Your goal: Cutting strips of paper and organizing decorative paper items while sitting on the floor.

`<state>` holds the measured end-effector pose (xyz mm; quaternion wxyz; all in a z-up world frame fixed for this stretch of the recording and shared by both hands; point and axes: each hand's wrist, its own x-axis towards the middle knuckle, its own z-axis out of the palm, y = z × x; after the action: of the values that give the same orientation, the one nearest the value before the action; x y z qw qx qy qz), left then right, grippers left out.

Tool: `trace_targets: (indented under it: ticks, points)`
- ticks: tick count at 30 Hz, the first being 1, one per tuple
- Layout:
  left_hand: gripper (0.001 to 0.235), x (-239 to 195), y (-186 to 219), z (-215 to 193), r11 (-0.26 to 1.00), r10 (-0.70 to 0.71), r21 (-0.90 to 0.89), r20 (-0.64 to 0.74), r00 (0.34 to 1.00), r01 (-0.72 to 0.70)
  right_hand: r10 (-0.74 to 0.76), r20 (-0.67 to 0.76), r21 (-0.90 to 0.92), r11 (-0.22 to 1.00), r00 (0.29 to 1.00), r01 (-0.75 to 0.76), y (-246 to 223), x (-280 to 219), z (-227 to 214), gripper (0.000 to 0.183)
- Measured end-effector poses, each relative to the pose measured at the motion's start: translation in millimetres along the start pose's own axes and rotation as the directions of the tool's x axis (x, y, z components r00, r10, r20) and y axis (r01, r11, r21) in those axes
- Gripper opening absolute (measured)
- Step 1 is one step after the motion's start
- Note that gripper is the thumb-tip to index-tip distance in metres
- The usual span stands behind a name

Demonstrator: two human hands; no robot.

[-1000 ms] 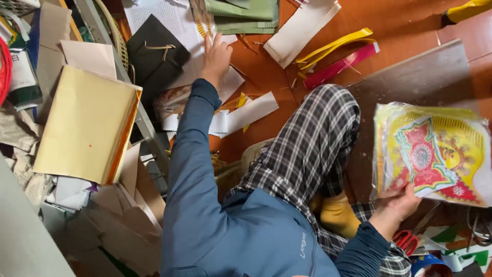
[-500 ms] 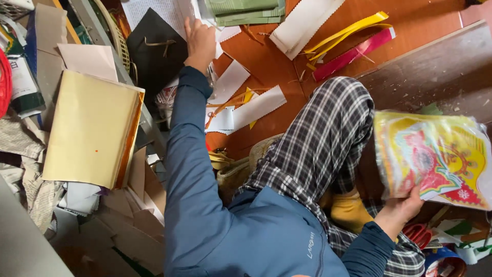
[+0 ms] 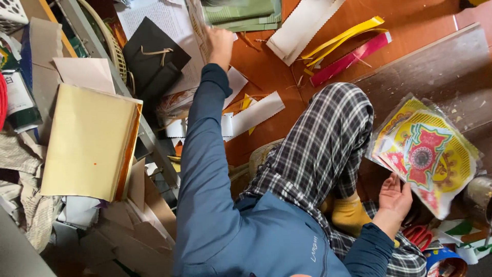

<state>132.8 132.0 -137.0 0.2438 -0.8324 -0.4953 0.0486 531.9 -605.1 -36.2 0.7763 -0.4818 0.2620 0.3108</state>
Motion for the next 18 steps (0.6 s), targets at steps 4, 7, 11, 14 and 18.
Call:
trace_targets:
  ticks: [4, 7, 11, 14, 18]
  points:
    - [0.027, -4.7, -0.5, -60.3, 0.999, 0.017, 0.03, 0.292, 0.956, -0.027, 0.025, -0.042, 0.007, 1.0, 0.999, -0.024, 3.2, -6.9, 3.9, 0.043]
    - [0.028, -4.9, 2.2, -40.4, 0.999, 0.041, -0.005, 0.314, 0.948, -0.042, 0.027, -0.054, -0.019, 0.999, 0.998, -0.028, 5.0, -16.1, 9.6, 0.044]
    - [0.024, -1.1, -14.8, -19.5, 0.987, 0.053, -0.162, 0.222, 0.974, -0.017, 0.033, -0.062, -0.039, 0.999, 0.998, -0.035, 7.6, -18.3, 7.9, 0.043]
    - [0.028, 7.0, -38.9, -12.0, 0.956, -0.01, -0.283, 0.245, 0.969, 0.082, 0.022, -0.022, -0.028, 0.999, 1.0, -0.022, 10.3, -19.5, 4.1, 0.034]
    - [0.012, 18.2, -110.2, -77.2, 0.784, -0.208, -0.612, -0.101, 0.973, 0.104, 0.04, -0.021, 0.025, 0.999, 0.999, -0.04, 14.8, -13.0, -1.1, 0.035]
